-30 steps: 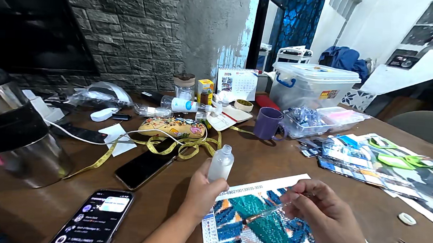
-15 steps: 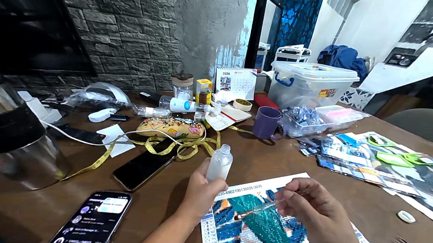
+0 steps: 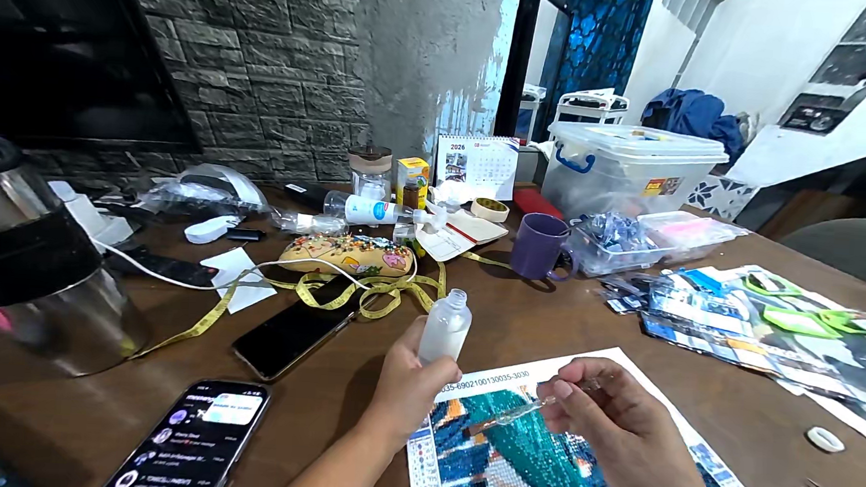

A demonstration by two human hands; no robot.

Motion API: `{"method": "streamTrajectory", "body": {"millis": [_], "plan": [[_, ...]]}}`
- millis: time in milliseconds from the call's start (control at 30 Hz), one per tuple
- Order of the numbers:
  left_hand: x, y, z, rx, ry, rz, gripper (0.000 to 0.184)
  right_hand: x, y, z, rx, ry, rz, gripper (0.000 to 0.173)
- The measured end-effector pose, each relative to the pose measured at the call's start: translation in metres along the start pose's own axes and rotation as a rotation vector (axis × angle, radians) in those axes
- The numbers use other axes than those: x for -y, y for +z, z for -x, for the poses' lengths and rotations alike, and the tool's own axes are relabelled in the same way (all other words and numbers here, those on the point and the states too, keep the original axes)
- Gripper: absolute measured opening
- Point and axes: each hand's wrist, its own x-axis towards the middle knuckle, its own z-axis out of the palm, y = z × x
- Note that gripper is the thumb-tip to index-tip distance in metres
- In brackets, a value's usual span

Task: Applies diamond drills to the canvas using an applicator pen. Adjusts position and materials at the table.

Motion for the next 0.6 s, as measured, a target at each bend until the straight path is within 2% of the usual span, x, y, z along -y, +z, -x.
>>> {"method": "streamTrajectory", "body": {"millis": [100,267,400,600], "plan": [[0.0,0.0,0.0,-0.005,0.001,0.0,0.047,0.004,-0.002,0.0,-0.023,0.025,-0.025,0.01],[0.0,0.0,0.0,-0.006,-0.013,-0.009,0.047,0.002,-0.001,0.003,0.042,-0.005,-0.022,0.012],[-0.001,0.001,0.0,-0.01,-0.012,-0.01,0.048,0.003,-0.009,0.0,-0.022,0.003,0.033,0.01],[-0.001,0.002,0.001,-0.025,0.001,-0.007,0.048,0.004,-0.021,-0.006,-0.111,0.017,-0.019,0.009]]}}
